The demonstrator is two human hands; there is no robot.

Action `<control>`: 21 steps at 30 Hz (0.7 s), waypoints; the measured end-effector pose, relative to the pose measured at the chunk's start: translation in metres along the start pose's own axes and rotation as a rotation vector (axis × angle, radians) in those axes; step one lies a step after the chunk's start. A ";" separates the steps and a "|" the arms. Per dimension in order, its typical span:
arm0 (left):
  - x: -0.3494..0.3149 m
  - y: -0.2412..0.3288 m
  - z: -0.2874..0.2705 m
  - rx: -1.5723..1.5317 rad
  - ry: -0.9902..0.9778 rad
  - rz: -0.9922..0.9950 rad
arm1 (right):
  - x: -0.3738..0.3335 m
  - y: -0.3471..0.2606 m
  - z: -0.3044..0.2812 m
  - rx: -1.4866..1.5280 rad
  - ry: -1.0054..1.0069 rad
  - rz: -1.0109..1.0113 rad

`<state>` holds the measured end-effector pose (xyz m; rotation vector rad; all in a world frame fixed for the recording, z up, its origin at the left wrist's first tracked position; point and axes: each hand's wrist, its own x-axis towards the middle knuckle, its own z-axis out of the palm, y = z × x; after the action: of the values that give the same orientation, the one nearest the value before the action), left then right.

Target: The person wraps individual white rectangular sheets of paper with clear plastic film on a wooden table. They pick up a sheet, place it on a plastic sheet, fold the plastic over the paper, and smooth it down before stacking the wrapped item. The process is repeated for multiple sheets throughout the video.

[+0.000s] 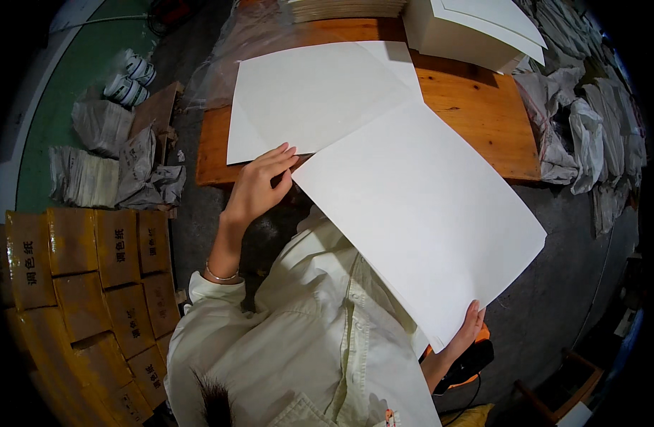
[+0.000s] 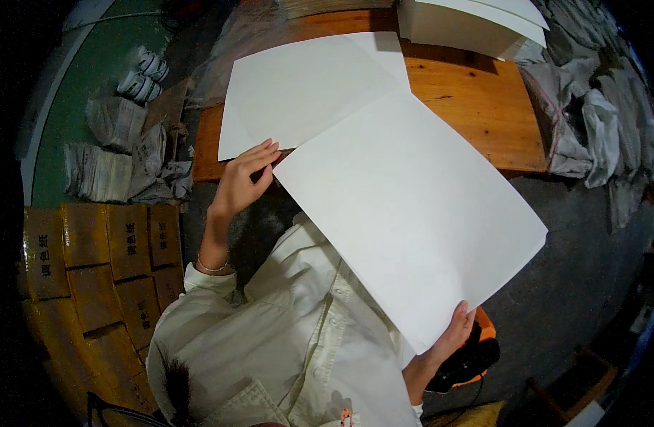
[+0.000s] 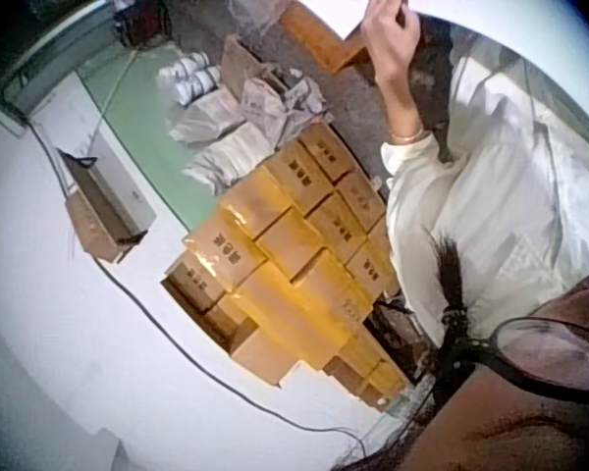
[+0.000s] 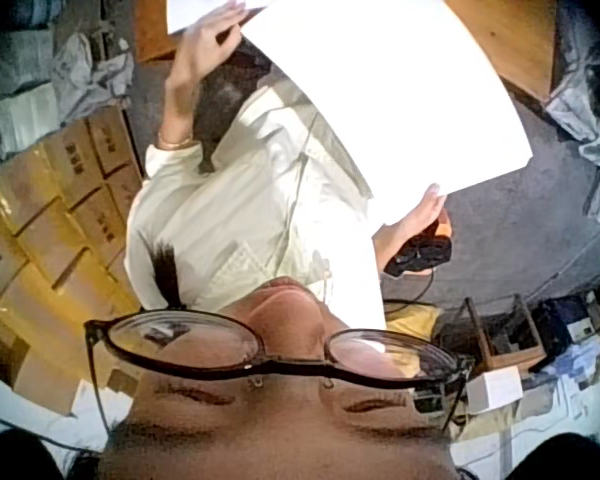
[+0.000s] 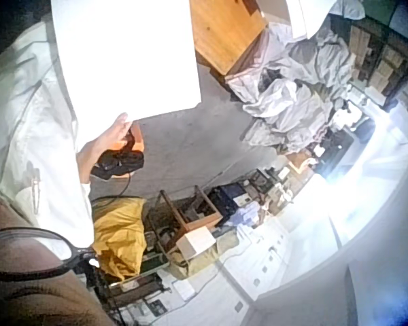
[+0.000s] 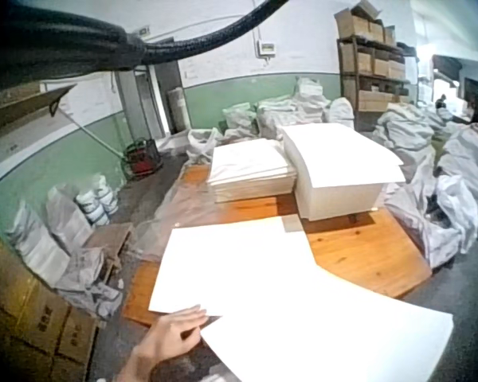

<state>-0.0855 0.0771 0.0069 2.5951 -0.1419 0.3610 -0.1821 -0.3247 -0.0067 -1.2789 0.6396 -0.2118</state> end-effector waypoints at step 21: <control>0.004 0.013 0.018 0.294 0.208 0.085 | 0.022 0.013 -0.015 0.017 -0.039 -0.156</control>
<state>-0.0798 0.0568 -0.0011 2.8218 -0.1345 0.7285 -0.1751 -0.3438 -0.0286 -1.3140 0.5034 -0.3192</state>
